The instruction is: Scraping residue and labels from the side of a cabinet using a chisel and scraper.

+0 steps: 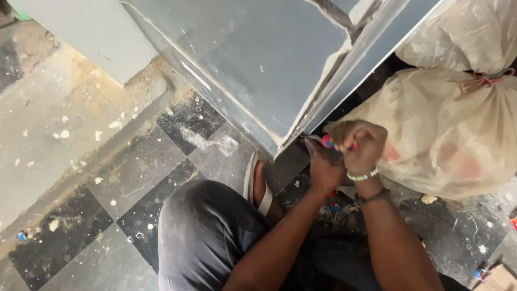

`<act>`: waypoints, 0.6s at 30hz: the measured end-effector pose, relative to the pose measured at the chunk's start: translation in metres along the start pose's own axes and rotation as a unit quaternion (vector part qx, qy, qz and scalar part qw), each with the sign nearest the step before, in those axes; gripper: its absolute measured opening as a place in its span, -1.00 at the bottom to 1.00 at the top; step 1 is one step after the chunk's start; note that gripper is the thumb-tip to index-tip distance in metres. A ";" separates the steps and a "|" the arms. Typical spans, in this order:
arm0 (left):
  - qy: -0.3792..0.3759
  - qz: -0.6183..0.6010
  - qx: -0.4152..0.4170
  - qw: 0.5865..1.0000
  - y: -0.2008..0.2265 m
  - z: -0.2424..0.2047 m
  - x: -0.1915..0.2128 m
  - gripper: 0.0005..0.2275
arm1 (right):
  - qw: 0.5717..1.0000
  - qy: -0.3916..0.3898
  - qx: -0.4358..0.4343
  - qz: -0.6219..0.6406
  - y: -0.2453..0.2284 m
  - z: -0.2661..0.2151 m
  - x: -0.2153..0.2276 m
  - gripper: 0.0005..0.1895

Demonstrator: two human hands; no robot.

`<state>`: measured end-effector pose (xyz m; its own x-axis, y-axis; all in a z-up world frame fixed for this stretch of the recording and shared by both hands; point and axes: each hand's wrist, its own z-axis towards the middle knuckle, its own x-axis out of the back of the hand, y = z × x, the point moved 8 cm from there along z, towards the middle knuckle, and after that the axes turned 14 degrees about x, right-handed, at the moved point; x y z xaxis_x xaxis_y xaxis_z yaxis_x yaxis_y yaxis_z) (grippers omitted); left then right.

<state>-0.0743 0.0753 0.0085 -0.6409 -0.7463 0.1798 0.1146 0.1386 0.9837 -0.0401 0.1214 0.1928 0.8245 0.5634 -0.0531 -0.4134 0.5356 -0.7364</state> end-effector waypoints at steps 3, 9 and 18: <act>-0.024 -0.045 0.093 0.994 -0.042 -0.004 -0.013 -0.08 | 0.985 0.030 0.023 0.169 0.006 -0.018 0.001 -0.61; -0.042 -0.087 0.165 0.981 -0.043 0.000 -0.013 -0.08 | 0.985 0.018 0.026 0.170 0.033 -0.029 -0.003 -0.48; 0.102 0.124 -0.022 0.987 -0.028 -0.031 -0.002 0.02 | 0.993 0.058 0.042 0.097 0.028 -0.038 0.054 -0.45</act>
<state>-0.0525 0.0525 -0.0196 -0.4228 -0.8091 0.4081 0.2852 0.3087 0.9074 0.0074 0.1428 0.1438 0.7630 0.5879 -0.2687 -0.5954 0.4772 -0.6464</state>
